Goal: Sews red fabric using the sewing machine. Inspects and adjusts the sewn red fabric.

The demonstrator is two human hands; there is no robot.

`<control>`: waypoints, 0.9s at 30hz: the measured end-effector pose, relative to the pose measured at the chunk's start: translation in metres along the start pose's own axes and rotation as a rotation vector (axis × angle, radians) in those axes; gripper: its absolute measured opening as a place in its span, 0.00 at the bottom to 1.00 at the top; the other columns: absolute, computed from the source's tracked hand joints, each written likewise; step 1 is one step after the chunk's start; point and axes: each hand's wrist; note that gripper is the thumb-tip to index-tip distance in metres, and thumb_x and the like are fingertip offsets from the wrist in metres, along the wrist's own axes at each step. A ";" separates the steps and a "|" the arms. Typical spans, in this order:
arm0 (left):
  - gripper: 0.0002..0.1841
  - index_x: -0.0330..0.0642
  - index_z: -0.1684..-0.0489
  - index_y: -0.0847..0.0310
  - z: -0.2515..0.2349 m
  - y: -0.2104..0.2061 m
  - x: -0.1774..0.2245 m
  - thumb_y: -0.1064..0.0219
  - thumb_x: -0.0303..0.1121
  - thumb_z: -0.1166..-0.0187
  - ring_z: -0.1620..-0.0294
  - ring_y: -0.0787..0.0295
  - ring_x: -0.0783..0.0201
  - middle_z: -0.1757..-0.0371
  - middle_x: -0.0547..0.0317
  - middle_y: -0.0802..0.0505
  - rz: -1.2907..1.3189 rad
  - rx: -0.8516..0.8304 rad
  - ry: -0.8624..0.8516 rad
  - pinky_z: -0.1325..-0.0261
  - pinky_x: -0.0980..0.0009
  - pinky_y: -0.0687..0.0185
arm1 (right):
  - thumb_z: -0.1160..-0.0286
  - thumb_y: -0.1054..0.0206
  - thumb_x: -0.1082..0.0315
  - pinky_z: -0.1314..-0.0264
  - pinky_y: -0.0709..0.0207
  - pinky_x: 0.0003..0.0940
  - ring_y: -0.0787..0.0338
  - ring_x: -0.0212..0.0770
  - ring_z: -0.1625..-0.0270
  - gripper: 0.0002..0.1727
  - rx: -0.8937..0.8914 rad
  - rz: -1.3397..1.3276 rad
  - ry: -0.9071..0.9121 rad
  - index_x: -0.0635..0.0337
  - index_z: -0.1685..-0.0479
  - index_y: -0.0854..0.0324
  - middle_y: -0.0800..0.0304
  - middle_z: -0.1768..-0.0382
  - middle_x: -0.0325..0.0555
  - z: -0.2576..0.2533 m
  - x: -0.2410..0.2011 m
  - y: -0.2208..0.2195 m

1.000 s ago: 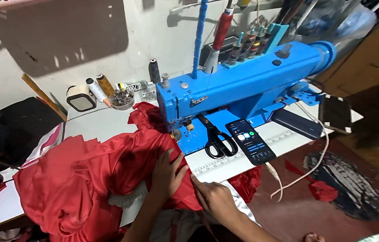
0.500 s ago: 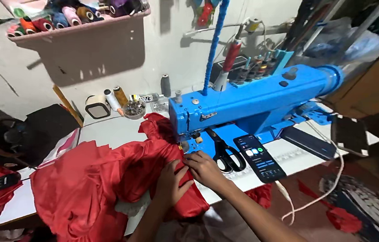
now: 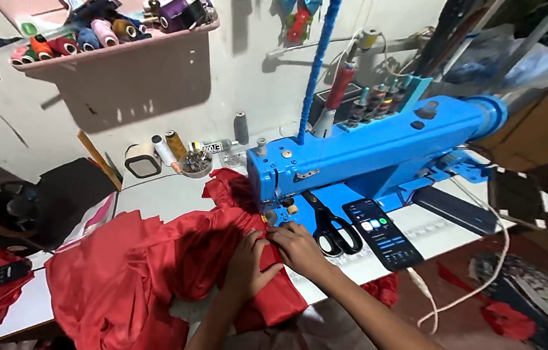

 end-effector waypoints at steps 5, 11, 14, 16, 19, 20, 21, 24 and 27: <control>0.28 0.34 0.49 0.14 -0.007 0.000 -0.005 0.26 0.53 0.30 0.19 0.24 0.40 0.29 0.37 0.13 0.011 0.007 0.002 0.20 0.51 0.26 | 0.26 0.40 0.74 0.50 0.19 0.51 0.09 0.52 0.43 0.13 0.008 0.038 -0.053 0.53 0.55 0.09 0.06 0.38 0.39 -0.003 -0.003 -0.003; 0.29 0.32 0.47 0.15 -0.015 0.003 -0.006 0.25 0.53 0.30 0.18 0.26 0.41 0.26 0.36 0.16 0.008 -0.050 0.046 0.17 0.51 0.31 | 0.25 0.38 0.74 0.49 0.18 0.56 0.10 0.59 0.42 0.15 0.003 0.073 -0.082 0.52 0.48 0.08 0.08 0.38 0.50 -0.004 -0.002 -0.004; 0.29 0.32 0.49 0.15 -0.019 0.002 -0.010 0.25 0.54 0.30 0.18 0.26 0.41 0.27 0.35 0.16 0.006 -0.040 0.044 0.17 0.51 0.31 | 0.27 0.37 0.75 0.48 0.18 0.57 0.11 0.62 0.41 0.18 -0.006 0.078 -0.110 0.49 0.44 0.08 0.09 0.40 0.54 -0.004 -0.003 -0.004; 0.28 0.32 0.51 0.16 -0.021 0.002 -0.012 0.25 0.53 0.30 0.17 0.27 0.40 0.27 0.34 0.16 0.011 -0.040 0.048 0.16 0.51 0.32 | 0.28 0.36 0.76 0.48 0.19 0.58 0.11 0.62 0.41 0.21 -0.006 0.085 -0.125 0.47 0.41 0.09 0.10 0.41 0.55 -0.004 -0.003 -0.005; 0.28 0.32 0.52 0.17 -0.025 0.002 -0.016 0.25 0.53 0.30 0.16 0.28 0.40 0.27 0.34 0.16 0.014 -0.038 0.040 0.15 0.51 0.33 | 0.29 0.36 0.76 0.49 0.20 0.57 0.12 0.62 0.41 0.24 -0.019 0.099 -0.142 0.44 0.37 0.10 0.10 0.40 0.55 -0.004 -0.003 -0.005; 0.28 0.32 0.53 0.17 -0.027 0.002 -0.017 0.25 0.53 0.30 0.16 0.28 0.40 0.26 0.34 0.17 0.013 -0.039 0.036 0.15 0.51 0.34 | 0.29 0.36 0.77 0.49 0.20 0.58 0.12 0.62 0.41 0.24 -0.024 0.089 -0.147 0.44 0.36 0.10 0.11 0.39 0.55 -0.004 -0.003 -0.005; 0.28 0.32 0.54 0.17 -0.028 0.002 -0.019 0.24 0.53 0.31 0.16 0.28 0.40 0.26 0.34 0.17 0.013 -0.043 0.036 0.15 0.50 0.34 | 0.29 0.36 0.77 0.48 0.20 0.58 0.12 0.63 0.40 0.24 -0.027 0.065 -0.151 0.44 0.36 0.09 0.11 0.39 0.55 -0.004 -0.002 -0.004; 0.28 0.32 0.55 0.17 -0.034 0.006 -0.023 0.25 0.55 0.31 0.15 0.30 0.40 0.23 0.34 0.18 0.012 -0.091 0.050 0.15 0.50 0.36 | 0.31 0.36 0.77 0.46 0.20 0.59 0.12 0.62 0.40 0.21 -0.007 -0.055 -0.160 0.47 0.45 0.05 0.09 0.41 0.55 -0.004 0.000 0.001; 0.31 0.33 0.54 0.16 -0.045 0.013 -0.025 0.27 0.58 0.31 0.14 0.32 0.41 0.23 0.36 0.19 -0.015 -0.194 0.087 0.13 0.51 0.39 | 0.30 0.36 0.76 0.45 0.19 0.58 0.12 0.61 0.42 0.18 0.006 -0.099 -0.161 0.48 0.51 0.04 0.09 0.43 0.55 -0.003 0.000 0.002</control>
Point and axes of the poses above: each hand's wrist, its own z-axis away from the middle knuckle, its own y-axis out of the back of the hand, x = y × z
